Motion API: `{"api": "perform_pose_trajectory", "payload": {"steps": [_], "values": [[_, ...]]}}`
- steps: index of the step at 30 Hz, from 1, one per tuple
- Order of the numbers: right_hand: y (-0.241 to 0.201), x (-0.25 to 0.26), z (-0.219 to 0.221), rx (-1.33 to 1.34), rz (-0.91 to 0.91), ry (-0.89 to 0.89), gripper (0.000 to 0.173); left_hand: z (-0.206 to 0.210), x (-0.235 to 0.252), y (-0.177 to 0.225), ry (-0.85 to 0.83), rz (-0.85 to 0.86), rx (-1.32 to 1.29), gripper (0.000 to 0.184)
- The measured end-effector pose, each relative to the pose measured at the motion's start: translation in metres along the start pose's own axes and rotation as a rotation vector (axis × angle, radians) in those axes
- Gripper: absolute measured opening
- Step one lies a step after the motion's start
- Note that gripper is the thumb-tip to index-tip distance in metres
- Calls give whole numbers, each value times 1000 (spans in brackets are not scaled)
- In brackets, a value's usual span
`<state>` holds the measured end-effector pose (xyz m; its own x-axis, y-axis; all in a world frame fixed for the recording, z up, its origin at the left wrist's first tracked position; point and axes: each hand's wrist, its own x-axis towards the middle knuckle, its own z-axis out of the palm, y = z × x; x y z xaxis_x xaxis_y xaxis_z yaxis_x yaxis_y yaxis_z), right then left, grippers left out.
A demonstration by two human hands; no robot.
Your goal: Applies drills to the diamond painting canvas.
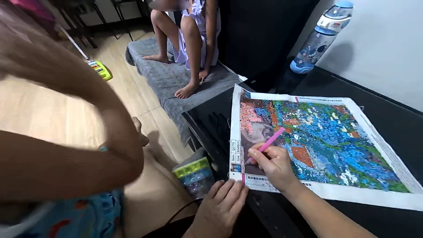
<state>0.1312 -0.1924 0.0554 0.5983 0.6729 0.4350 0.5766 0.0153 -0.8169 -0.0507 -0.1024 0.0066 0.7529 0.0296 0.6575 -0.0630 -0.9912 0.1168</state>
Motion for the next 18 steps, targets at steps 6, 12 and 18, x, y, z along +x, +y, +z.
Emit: {"api": "perform_pose_trajectory", "payload": {"steps": [6, 12, 18], "values": [[0, 2, 3, 44, 10, 61, 23, -6, -1, -1, -38, 8, 22, 34], [7, 2, -1, 78, 78, 73, 24, -11, 4, 4, -88, -25, -31, 34], [2, 1, 1, 145, 98, 107, 19, -18, 9, 7, -132, -38, -53, 35]]}}
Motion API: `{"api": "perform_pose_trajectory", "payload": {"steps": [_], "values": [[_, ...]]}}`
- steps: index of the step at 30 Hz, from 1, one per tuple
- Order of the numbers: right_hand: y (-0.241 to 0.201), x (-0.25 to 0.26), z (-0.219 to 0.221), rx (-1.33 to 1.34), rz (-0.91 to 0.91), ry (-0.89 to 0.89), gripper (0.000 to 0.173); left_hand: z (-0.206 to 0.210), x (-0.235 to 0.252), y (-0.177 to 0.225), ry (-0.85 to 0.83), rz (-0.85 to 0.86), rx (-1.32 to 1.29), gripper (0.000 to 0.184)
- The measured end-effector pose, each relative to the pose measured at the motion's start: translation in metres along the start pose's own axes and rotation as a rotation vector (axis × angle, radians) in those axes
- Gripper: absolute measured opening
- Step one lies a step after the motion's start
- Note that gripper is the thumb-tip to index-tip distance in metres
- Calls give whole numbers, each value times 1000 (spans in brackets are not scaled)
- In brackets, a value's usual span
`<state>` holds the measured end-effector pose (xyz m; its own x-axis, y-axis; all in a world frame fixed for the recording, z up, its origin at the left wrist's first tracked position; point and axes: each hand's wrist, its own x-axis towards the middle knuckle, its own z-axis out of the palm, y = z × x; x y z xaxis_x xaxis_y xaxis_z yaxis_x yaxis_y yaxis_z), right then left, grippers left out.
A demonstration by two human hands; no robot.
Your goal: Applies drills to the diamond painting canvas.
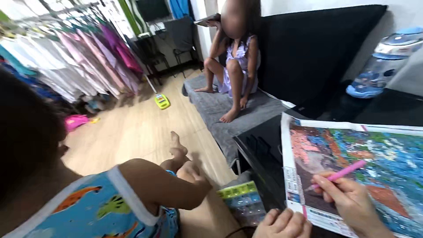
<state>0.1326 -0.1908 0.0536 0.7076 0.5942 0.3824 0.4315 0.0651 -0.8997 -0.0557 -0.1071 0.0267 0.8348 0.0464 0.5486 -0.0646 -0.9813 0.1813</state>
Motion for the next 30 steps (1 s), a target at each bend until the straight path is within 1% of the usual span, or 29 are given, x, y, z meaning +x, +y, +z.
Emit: {"api": "perform_pose_trajectory", "payload": {"steps": [2, 5, 9, 12, 15, 17, 19, 21, 23, 24, 26, 28, 30], "values": [[-2, 1, 3, 17, 9, 13, 18, -3, 0, -2, -3, 8, 17, 35], [-4, 1, 2, 13, 5, 38, 19, -4, -2, -3, -38, 29, 68, 40], [-9, 2, -3, 53, 76, 75, 21, -2, 0, -3, -33, 40, 69, 39], [-21, 5, -12, 158, 116, 105, 24, 1, 0, -5, -16, 36, 126, 37], [-33, 8, -22, 240, 129, 96, 25, 5, -1, -15, 20, -1, 195, 37], [-38, 9, -26, 303, 139, 92, 23, 6, 1, -22, 40, -18, 228, 37], [-40, 7, -25, 328, 157, 70, 17, 6, 2, -25, 45, -22, 233, 36], [-37, 1, -22, 301, 179, 50, 14, 5, 2, -25, 35, -27, 226, 36], [-32, -12, -22, 219, 187, 19, 13, 4, 3, -21, 29, -43, 211, 36], [-28, -19, -23, 160, 164, 11, 13, 5, 3, -19, 31, -50, 202, 36], [-17, -31, -24, 27, 33, -4, 14, 8, 3, -16, 45, -37, 183, 36], [-6, -33, -25, -73, -104, -12, 23, 12, 3, -14, 49, -2, 164, 36], [-2, -31, -23, -123, -169, -27, 27, 16, 2, -13, 44, 21, 155, 36]]}}
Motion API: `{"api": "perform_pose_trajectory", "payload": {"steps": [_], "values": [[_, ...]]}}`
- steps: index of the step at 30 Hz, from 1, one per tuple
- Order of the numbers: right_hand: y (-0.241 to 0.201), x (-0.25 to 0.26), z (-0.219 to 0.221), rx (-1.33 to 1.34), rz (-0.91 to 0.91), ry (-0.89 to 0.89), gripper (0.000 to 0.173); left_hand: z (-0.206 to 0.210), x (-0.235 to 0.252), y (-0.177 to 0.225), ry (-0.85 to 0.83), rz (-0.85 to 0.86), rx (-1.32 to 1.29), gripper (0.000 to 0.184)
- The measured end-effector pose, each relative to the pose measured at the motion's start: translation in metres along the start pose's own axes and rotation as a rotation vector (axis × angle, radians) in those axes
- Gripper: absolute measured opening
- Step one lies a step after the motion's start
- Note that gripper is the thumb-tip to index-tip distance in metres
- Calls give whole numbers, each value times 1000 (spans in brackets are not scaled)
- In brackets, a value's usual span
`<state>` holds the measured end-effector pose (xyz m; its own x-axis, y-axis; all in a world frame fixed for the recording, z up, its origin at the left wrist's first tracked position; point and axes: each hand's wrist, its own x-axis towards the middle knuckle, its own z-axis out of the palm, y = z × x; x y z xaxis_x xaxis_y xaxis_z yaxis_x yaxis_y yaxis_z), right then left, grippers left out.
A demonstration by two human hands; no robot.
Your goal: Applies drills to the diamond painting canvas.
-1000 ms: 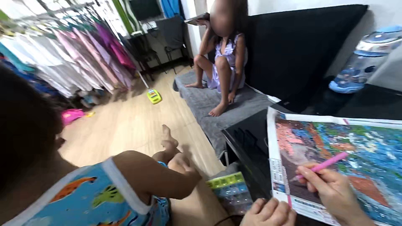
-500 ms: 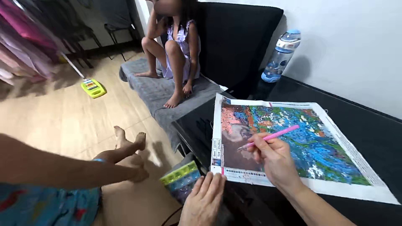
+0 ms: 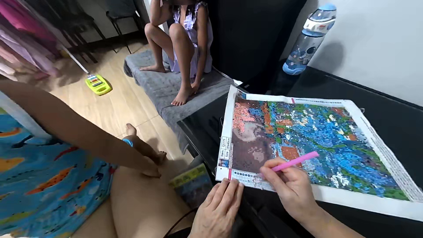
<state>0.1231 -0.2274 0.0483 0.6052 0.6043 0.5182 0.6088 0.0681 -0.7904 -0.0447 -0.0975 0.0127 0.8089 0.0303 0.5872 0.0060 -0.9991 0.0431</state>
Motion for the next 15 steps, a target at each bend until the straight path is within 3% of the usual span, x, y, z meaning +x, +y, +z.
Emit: {"api": "perform_pose_trajectory", "payload": {"steps": [15], "values": [[6, 2, 5, -112, -56, -80, 34, -1, 2, 0, -3, 18, 77, 38]]}}
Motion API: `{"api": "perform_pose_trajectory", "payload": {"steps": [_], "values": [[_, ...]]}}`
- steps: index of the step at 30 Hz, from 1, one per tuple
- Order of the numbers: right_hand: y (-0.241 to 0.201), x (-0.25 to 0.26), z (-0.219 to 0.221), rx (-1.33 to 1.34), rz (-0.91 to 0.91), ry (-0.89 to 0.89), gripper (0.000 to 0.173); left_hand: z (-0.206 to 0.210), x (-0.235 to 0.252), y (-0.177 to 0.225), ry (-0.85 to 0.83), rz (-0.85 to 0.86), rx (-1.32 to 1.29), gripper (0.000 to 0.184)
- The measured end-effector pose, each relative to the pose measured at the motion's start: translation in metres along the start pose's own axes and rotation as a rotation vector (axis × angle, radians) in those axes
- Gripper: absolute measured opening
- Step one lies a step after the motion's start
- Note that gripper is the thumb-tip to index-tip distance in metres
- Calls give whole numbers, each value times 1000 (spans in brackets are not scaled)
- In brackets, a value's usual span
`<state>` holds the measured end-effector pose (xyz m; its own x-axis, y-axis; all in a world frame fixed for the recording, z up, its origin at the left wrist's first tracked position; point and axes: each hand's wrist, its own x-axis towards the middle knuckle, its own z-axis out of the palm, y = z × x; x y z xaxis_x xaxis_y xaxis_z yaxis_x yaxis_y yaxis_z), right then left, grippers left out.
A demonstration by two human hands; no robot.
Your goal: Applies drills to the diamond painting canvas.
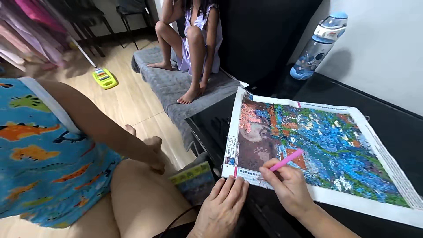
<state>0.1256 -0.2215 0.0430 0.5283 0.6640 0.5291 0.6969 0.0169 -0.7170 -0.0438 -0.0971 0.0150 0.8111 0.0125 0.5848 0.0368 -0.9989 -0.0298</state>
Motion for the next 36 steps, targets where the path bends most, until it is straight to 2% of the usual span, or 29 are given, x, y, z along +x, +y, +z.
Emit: {"api": "perform_pose_trajectory", "payload": {"steps": [36], "values": [[0, 0, -1, -23, -10, -61, 33, 2, -2, 0, 19, 2, -9, 38]]}}
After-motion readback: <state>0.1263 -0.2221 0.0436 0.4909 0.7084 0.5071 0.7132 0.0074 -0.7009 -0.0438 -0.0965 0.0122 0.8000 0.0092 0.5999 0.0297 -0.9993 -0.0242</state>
